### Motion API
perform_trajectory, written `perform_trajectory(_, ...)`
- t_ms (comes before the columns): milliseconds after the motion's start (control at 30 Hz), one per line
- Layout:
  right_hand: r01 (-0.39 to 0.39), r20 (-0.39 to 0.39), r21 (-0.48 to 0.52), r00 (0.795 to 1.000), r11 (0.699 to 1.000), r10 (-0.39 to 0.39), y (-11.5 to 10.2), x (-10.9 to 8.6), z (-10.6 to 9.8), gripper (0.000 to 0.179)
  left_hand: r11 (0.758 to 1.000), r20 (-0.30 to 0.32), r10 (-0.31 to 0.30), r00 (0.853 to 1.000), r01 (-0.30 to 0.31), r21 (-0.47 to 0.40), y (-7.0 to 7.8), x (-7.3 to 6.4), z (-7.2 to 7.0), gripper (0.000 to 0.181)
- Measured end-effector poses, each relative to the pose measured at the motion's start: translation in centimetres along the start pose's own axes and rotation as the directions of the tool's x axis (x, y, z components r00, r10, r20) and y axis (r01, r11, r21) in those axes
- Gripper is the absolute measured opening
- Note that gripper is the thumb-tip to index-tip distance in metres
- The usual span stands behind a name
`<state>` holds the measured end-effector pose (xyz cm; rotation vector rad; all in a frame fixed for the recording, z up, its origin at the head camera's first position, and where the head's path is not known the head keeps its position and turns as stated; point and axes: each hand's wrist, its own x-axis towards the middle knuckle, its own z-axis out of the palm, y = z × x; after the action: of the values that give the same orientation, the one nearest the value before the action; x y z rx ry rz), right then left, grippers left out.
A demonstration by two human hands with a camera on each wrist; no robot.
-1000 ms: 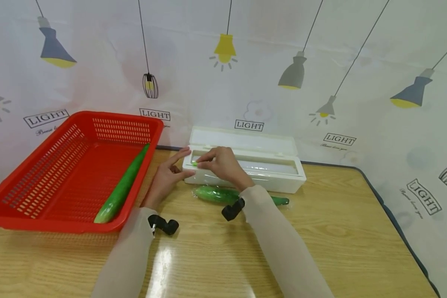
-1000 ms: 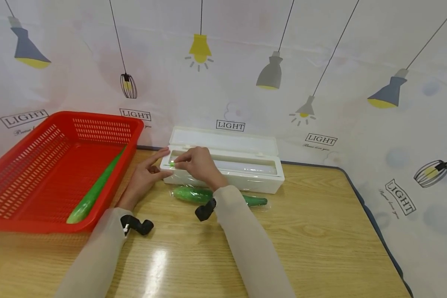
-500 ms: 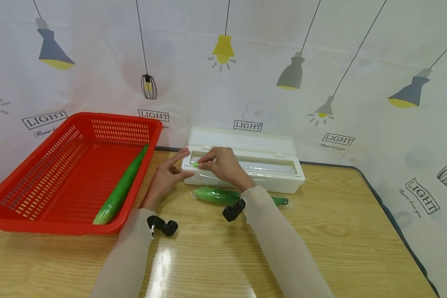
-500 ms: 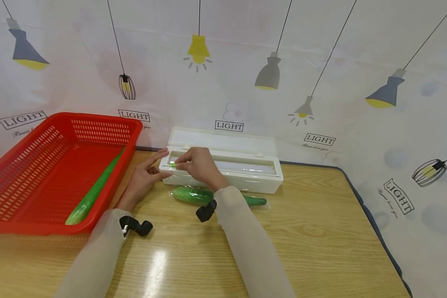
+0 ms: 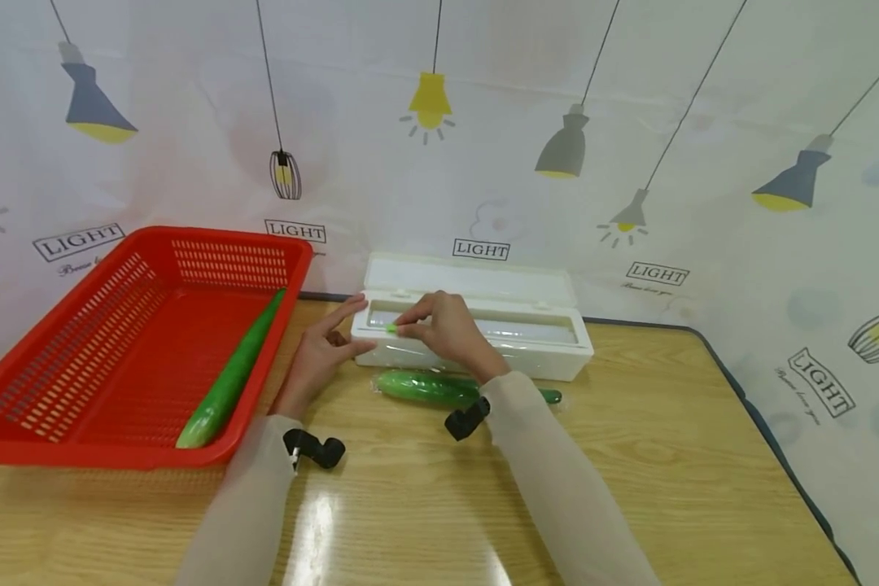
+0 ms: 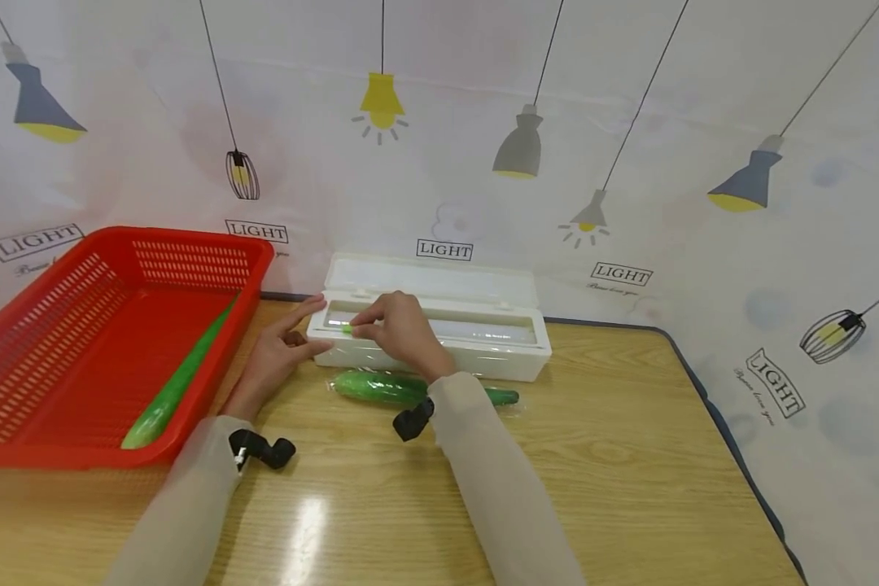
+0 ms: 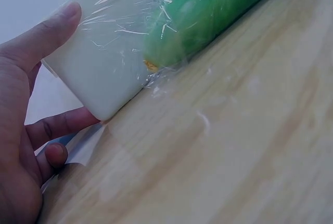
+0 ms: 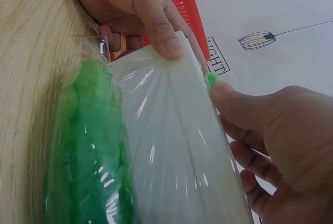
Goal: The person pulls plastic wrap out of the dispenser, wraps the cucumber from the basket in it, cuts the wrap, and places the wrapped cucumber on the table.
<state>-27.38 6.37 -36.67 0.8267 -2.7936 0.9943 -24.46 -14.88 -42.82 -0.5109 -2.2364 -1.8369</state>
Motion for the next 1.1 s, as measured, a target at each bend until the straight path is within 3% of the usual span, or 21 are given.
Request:
perform_trajectory(567,0.070,-0.005,-0.043,0.997,0.997,-0.071,1.1,-0.5,-0.3,0.011,1.000,0.000,0.001,1.000,-0.001,-0.006,-0.1,-0.2,0.0,0.060)
perform_trajectory(1100,0.065,-0.009,-0.033,0.998,0.997,-0.066,1.5,-1.1,-0.9,0.012,1.000,-0.011,0.002,1.000,-0.001,0.013,-0.2,-0.2,0.0,0.060)
